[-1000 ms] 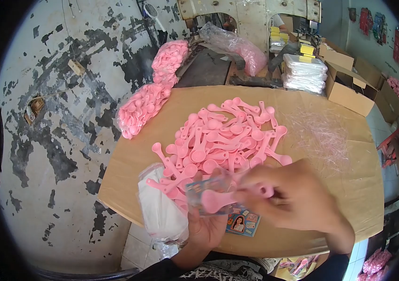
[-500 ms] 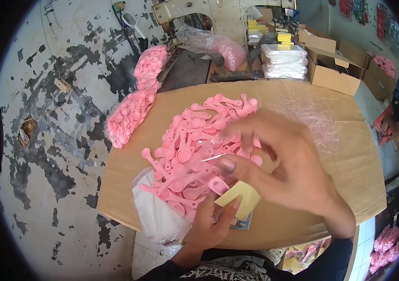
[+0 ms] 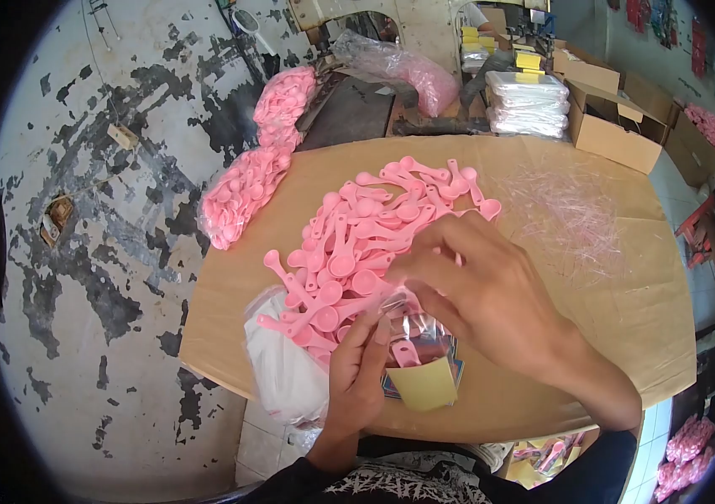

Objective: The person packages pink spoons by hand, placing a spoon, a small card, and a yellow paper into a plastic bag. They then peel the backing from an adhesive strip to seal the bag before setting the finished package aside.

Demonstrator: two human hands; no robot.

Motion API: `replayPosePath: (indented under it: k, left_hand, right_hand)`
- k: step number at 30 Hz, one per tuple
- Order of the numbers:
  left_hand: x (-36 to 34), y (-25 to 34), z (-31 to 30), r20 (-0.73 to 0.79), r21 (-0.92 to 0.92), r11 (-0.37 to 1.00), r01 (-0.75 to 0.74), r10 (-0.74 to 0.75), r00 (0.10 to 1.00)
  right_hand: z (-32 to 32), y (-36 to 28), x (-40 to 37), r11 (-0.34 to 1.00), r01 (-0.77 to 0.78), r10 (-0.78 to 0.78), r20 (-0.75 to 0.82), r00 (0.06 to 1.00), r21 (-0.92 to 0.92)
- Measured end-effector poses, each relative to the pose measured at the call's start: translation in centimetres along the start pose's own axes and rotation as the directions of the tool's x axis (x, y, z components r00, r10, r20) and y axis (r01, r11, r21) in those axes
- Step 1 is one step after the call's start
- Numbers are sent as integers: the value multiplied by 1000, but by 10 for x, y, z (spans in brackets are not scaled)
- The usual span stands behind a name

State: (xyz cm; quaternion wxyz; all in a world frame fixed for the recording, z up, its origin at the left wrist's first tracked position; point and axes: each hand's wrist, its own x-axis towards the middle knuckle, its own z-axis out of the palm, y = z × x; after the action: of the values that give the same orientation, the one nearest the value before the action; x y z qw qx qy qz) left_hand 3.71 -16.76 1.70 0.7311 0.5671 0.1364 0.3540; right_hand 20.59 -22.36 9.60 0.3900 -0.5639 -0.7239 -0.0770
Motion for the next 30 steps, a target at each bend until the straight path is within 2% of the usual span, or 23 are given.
replayPosePath:
  k: [1,2,4,6,8,10,13,14,20,22,26,29,30]
  left_hand:
    - [1,1,2,-26,-19,1000,3,-3,1000]
    - [1,-1,0,5,80,996,-45,45,999]
    - [1,-7,-6,78,268,953,-145,128,989]
    - [-2,-6,-4,29,267,964,-13,6,1000]
    - [-3,-1,-2,21,360,932,37,-47,999]
    - [-2,8,-2,53,537,844,2,-36,998]
    - [-1,7,-1,101,598,801,-27,-41,994]
    - [-2,8,0,110,597,802,-23,-53,992]
    - [-3,2,-9,131,545,838,28,-118,984]
    - [-2,2,-10,152,548,834,59,-169,974]
    - [-2,0,-9,173,527,850,26,-138,975]
    - [-5,-4,-14,175,530,848,-9,-99,980]
    - [-5,-1,-17,170,526,850,-22,-80,982]
  right_hand:
    - [-3,-1,0,995,66,-65,21,998,-70]
    - [-5,-2,0,982,132,-127,47,991,-137]
    - [1,-6,-4,964,148,-140,51,989,-220]
    - [6,-6,-7,947,155,-145,59,988,-280]
    - [8,-5,-10,935,157,-141,74,987,-318]
    - [6,-3,-10,924,176,-139,132,981,-338]
    - [7,1,-11,910,181,-118,184,976,-374]
    - [8,3,-11,904,178,-107,196,975,-388]
    - [3,3,-12,982,78,-52,149,988,-175]
    - [7,8,-19,973,123,-89,174,981,-196]
    - [6,10,-19,955,190,-129,260,957,-226]
    - [16,5,-20,958,106,-65,158,985,-267]
    - [16,4,-19,978,61,-36,123,992,-200]
